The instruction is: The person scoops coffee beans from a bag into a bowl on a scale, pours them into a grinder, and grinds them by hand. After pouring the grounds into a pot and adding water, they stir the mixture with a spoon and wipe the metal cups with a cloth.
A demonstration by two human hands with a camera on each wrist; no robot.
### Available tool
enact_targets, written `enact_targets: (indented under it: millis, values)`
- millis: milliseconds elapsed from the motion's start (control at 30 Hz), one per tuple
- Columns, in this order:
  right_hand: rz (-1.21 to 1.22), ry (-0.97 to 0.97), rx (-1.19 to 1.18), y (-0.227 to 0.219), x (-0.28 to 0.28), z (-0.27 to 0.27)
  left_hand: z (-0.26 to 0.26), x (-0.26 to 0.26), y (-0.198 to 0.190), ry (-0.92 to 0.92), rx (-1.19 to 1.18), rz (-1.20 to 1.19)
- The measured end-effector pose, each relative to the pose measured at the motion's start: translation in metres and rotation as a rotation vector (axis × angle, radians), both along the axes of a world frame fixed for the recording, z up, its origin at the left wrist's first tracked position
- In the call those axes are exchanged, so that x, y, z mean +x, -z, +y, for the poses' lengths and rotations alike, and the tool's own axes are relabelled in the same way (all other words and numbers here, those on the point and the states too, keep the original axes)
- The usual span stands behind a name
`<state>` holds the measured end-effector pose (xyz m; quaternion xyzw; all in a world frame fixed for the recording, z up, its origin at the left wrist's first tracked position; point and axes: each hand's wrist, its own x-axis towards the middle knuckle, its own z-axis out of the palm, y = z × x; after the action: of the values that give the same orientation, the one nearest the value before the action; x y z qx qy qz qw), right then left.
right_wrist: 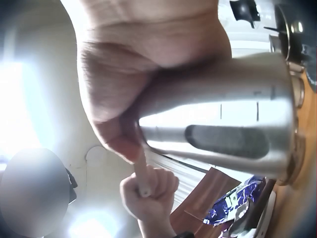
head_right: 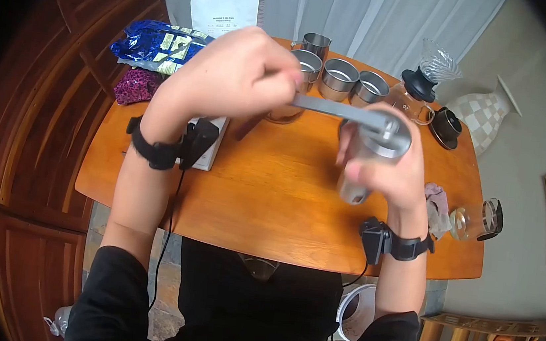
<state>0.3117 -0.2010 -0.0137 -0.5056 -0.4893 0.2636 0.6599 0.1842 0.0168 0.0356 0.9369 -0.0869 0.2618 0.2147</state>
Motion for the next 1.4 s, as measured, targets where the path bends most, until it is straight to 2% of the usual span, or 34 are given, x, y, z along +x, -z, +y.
enact_targets:
  millis: [67, 100, 133, 200, 267, 300, 367, 433, 467, 500, 533, 600, 667, 733, 800, 833, 867, 933, 967, 1067, 1100, 1267, 1333, 1400]
  values:
    - [-0.097, -0.039, -0.050, 0.006, -0.027, -0.006, 0.001, 0.006, 0.004, -0.075, -0.018, 0.020]
    - [-0.494, -0.126, -0.167, -0.002, -0.025, -0.002, -0.002, 0.009, 0.008, -0.076, 0.009, -0.012]
    - [-0.544, -0.206, -0.271, -0.009, -0.045, 0.005, -0.006, 0.011, 0.008, -0.077, 0.038, -0.043]
    - [-0.794, -0.213, -0.657, -0.013, -0.066, 0.017, -0.028, 0.005, 0.010, -0.072, 0.166, -0.182]
    - [-0.899, -0.019, -0.546, 0.002, -0.064, 0.019, -0.050, -0.008, 0.009, 0.023, 0.279, -0.340]
    - [-0.799, 0.088, -0.411, 0.002, -0.057, 0.019, -0.060, -0.017, 0.008, 0.089, 0.338, -0.393]
    - [-0.623, 0.275, -0.109, 0.003, -0.044, 0.018, -0.081, -0.028, 0.015, 0.216, 0.291, -0.484]
    - [-0.296, 0.240, -0.284, 0.002, -0.020, 0.021, -0.080, -0.030, 0.016, 0.262, 0.263, -0.445]
    - [-0.315, 0.194, -0.184, 0.007, 0.000, 0.020, -0.069, -0.028, 0.014, 0.262, 0.250, -0.382]
    - [-0.201, 0.238, -0.124, 0.007, 0.006, 0.017, -0.056, -0.025, 0.010, 0.265, 0.241, -0.320]
    - [0.040, 0.149, -0.058, 0.006, 0.006, 0.012, -0.043, -0.020, 0.006, 0.230, 0.224, -0.279]
    - [0.192, -0.063, 0.049, 0.019, 0.014, 0.010, -0.017, -0.008, -0.002, 0.165, 0.188, -0.200]
    - [0.252, -0.324, 0.124, 0.030, 0.008, 0.008, -0.001, 0.000, 0.000, 0.121, 0.035, -0.092]
    - [0.399, -0.406, 0.083, 0.031, -0.019, 0.006, 0.006, 0.011, 0.008, 0.097, -0.045, -0.011]
    - [0.081, -0.624, -0.129, 0.018, -0.023, 0.006, 0.006, 0.020, 0.016, 0.091, -0.048, 0.039]
    - [0.055, -0.606, -0.221, 0.009, -0.039, 0.008, 0.000, 0.020, 0.018, 0.093, -0.041, 0.047]
    - [-0.208, -0.611, -0.196, 0.008, -0.045, 0.018, -0.007, 0.018, 0.016, 0.110, 0.009, 0.009]
    - [-0.387, -0.663, -0.263, 0.008, -0.057, 0.028, -0.020, 0.012, 0.012, 0.142, 0.110, -0.074]
    - [-0.384, -0.661, -0.436, 0.006, -0.060, 0.030, -0.026, 0.010, 0.014, 0.115, 0.170, -0.177]
    - [-0.662, -0.308, -0.672, -0.001, -0.071, 0.037, -0.047, -0.008, 0.010, 0.042, 0.290, -0.293]
    - [-0.746, -0.274, -0.924, -0.016, -0.075, 0.040, -0.056, -0.015, 0.007, 0.093, 0.278, -0.284]
    - [-0.064, 0.069, -0.327, -0.007, -0.055, 0.032, -0.070, -0.038, 0.004, 0.270, 0.274, -0.236]
    - [0.138, 0.074, -0.166, 0.004, -0.036, 0.025, -0.053, -0.029, 0.002, 0.348, 0.149, -0.257]
    - [0.259, -0.049, -0.085, 0.019, -0.010, 0.021, -0.031, -0.020, 0.001, 0.373, 0.055, -0.217]
